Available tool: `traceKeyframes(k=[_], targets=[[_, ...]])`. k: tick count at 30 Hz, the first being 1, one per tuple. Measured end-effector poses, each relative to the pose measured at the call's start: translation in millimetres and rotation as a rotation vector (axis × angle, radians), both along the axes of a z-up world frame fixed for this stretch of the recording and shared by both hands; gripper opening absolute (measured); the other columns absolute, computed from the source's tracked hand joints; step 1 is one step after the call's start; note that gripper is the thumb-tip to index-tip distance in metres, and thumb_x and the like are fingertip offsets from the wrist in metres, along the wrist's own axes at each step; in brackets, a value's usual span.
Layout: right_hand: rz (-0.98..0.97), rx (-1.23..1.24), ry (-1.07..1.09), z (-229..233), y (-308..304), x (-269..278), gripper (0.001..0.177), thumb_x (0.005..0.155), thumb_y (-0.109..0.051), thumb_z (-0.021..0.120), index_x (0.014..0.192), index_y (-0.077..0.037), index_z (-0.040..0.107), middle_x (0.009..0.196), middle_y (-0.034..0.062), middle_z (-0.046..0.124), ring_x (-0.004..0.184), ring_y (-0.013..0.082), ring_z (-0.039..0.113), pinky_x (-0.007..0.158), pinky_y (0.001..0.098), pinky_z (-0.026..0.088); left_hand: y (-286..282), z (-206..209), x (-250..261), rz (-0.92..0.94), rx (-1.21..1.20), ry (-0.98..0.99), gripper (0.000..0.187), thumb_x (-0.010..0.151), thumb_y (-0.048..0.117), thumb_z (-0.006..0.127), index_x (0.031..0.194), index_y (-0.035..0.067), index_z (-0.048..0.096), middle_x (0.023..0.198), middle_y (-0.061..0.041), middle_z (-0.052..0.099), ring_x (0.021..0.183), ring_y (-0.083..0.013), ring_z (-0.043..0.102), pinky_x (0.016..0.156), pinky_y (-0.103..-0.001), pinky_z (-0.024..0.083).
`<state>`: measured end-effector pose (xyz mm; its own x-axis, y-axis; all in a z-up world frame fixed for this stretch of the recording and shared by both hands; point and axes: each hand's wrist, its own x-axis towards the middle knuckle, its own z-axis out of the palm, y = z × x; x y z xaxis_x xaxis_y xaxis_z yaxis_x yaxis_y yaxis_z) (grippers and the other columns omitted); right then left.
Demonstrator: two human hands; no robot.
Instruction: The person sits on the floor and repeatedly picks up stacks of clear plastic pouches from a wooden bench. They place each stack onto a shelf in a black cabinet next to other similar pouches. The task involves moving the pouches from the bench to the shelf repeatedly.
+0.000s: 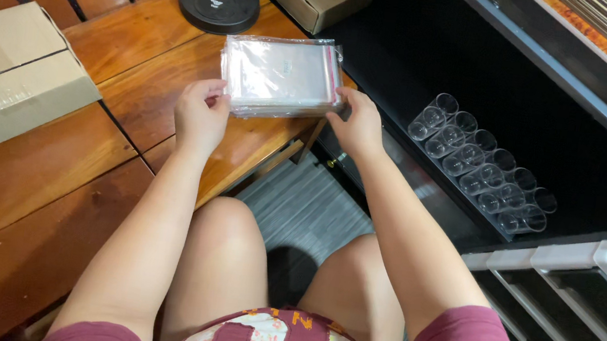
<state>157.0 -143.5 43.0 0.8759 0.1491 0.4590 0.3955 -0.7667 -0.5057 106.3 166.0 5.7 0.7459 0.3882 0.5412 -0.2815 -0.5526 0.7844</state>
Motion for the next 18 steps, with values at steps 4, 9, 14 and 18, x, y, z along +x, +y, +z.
traceKeyframes(k=[4, 9, 14, 18], targets=[[-0.035, -0.079, 0.142, 8, 14, 5, 0.061, 0.077, -0.021, 0.088, 0.133, -0.011, 0.066, 0.122, 0.0157, 0.069, 0.118, 0.0375, 0.066, 0.105, 0.0474, 0.052, 5, -9, 11, 0.019, 0.021, 0.107, 0.030, 0.081, 0.009, 0.083, 0.111, 0.011, 0.080, 0.093, -0.010, 0.073, 0.091, -0.0281, 0.074, 0.077, -0.031, 0.064], [-0.092, -0.065, 0.164, 8, 23, 2, 0.054, 0.081, -0.025, 0.086, 0.131, -0.017, 0.068, 0.129, 0.0085, 0.066, 0.121, 0.0324, 0.065, 0.105, 0.0432, 0.053, 0, -2, 6, 0.032, -0.017, 0.261, 0.032, 0.085, 0.018, 0.082, 0.117, 0.015, 0.080, 0.098, -0.009, 0.076, 0.093, -0.0264, 0.074, 0.084, -0.033, 0.061], [-0.093, -0.017, 0.123, 2, 24, 3, 0.049, 0.081, -0.020, 0.088, 0.126, -0.014, 0.072, 0.124, 0.0078, 0.068, 0.118, 0.0307, 0.065, 0.102, 0.0404, 0.055, -4, 7, 1, 0.052, -0.055, 0.360, 0.033, 0.086, 0.026, 0.081, 0.118, 0.019, 0.079, 0.098, -0.007, 0.078, 0.093, -0.0244, 0.074, 0.083, -0.034, 0.060], [-0.084, 0.108, 0.142, 4, 27, -2, 0.048, 0.076, -0.013, 0.089, 0.122, -0.012, 0.074, 0.119, 0.0099, 0.069, 0.113, 0.0302, 0.068, 0.095, 0.0370, 0.058, -1, 11, -2, 0.047, -0.108, 0.385, 0.035, 0.085, 0.026, 0.082, 0.120, 0.020, 0.079, 0.099, -0.005, 0.078, 0.093, -0.0204, 0.075, 0.083, -0.031, 0.060]])
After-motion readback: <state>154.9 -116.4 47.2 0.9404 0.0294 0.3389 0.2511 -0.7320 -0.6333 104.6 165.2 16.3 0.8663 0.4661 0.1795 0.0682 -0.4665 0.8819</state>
